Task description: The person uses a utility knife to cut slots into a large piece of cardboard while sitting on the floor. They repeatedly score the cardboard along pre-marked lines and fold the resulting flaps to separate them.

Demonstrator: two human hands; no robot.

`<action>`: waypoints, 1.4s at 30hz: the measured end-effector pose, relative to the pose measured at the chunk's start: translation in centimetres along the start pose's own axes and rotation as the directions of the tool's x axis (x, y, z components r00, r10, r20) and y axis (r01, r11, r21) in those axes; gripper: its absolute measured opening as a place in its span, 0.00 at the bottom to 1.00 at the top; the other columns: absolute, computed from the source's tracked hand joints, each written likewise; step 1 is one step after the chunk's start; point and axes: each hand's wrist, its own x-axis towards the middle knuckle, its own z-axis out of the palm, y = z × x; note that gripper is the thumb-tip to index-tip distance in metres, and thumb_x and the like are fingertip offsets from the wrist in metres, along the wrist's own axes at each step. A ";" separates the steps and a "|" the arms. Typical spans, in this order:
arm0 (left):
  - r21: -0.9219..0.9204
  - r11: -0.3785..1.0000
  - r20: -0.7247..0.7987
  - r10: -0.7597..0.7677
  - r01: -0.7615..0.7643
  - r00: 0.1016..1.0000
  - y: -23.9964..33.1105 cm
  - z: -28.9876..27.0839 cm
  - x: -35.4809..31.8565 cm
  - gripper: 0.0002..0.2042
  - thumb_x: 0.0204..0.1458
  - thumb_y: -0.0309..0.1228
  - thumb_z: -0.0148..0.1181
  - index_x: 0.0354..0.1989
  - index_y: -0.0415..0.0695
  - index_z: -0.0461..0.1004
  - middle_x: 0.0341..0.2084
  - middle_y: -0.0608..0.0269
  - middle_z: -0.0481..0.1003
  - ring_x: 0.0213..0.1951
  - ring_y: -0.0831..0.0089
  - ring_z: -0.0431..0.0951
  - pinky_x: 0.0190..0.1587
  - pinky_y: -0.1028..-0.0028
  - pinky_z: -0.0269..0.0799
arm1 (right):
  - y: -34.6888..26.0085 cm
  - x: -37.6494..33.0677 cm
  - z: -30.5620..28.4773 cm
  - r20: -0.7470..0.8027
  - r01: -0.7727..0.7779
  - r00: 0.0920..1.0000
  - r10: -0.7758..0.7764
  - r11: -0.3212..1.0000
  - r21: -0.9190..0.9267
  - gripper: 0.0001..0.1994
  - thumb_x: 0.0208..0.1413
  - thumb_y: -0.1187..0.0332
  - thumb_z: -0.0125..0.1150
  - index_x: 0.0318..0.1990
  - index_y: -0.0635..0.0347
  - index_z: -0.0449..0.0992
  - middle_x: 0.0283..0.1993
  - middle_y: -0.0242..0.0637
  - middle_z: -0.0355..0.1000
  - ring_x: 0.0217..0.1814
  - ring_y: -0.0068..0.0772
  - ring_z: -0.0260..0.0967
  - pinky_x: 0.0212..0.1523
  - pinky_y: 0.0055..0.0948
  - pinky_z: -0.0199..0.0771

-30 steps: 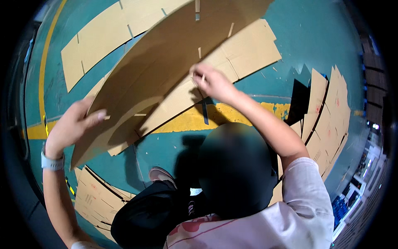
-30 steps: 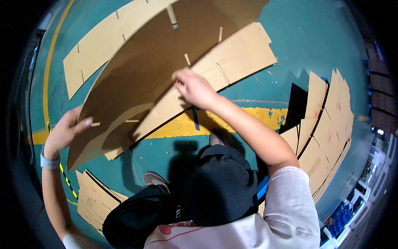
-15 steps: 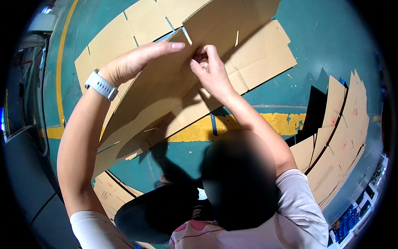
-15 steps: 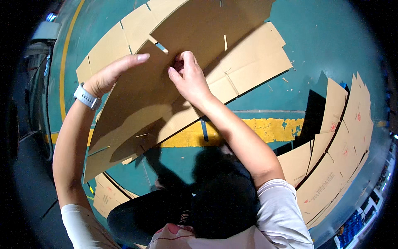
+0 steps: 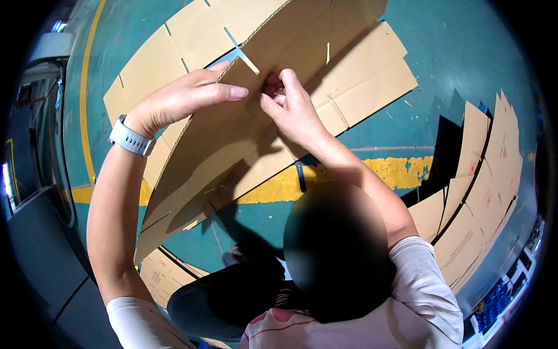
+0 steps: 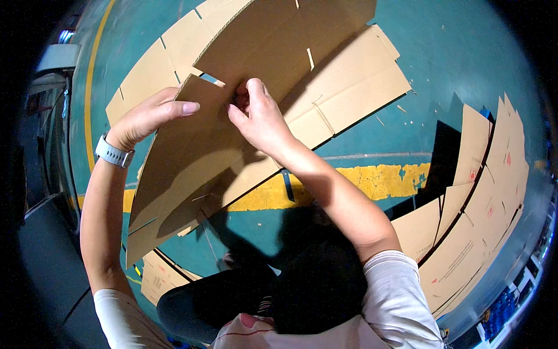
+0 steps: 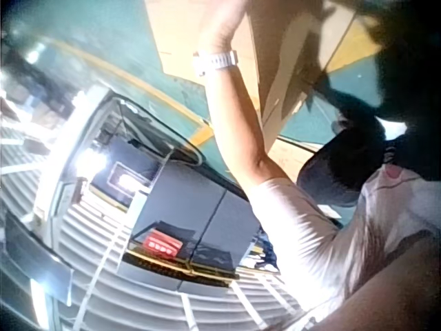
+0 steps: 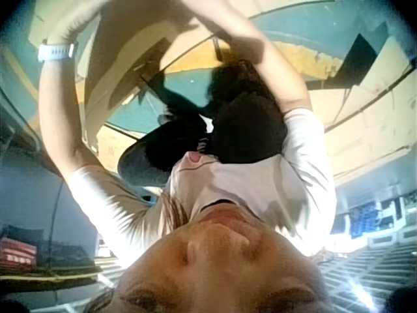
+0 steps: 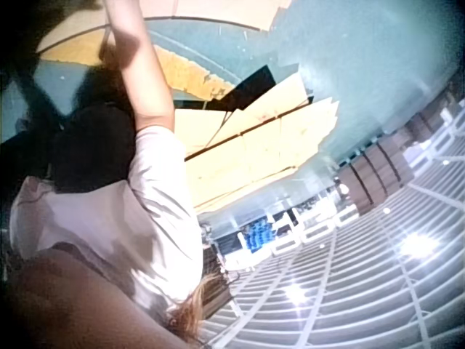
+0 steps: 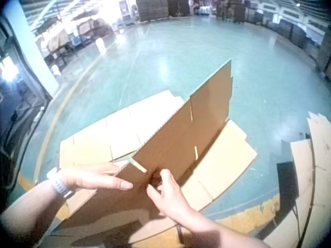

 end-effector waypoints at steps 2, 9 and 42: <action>0.076 0.996 0.025 0.035 -0.037 0.999 -0.2 -0.4 0.4 0.36 0.47 0.60 0.56 0.54 0.41 0.73 0.41 0.55 0.76 0.44 0.68 0.73 0.49 0.71 0.67 | 0.2 0.0 0.0 -0.007 0.002 1.000 -0.002 1.000 0.004 0.16 0.53 0.73 0.61 0.41 0.67 0.60 0.38 0.46 0.67 0.37 0.37 0.71 0.39 0.33 0.73; 0.217 0.957 0.036 0.188 -0.191 0.982 1.5 -0.5 1.6 0.26 0.50 0.52 0.57 0.45 0.41 0.77 0.34 0.55 0.77 0.37 0.69 0.74 0.41 0.70 0.70 | -0.7 -0.3 -0.5 0.021 -0.140 0.990 0.140 0.990 0.008 0.16 0.54 0.70 0.62 0.42 0.66 0.61 0.36 0.43 0.69 0.33 0.29 0.70 0.37 0.30 0.72; 0.237 0.971 0.088 -0.038 0.016 0.995 -1.5 -1.5 -6.8 0.22 0.56 0.44 0.57 0.47 0.34 0.72 0.32 0.55 0.75 0.33 0.68 0.73 0.37 0.68 0.69 | -0.7 -3.4 -4.6 0.020 0.232 0.970 -0.243 0.896 -0.378 0.08 0.56 0.67 0.61 0.36 0.61 0.71 0.31 0.38 0.69 0.32 0.42 0.70 0.32 0.37 0.72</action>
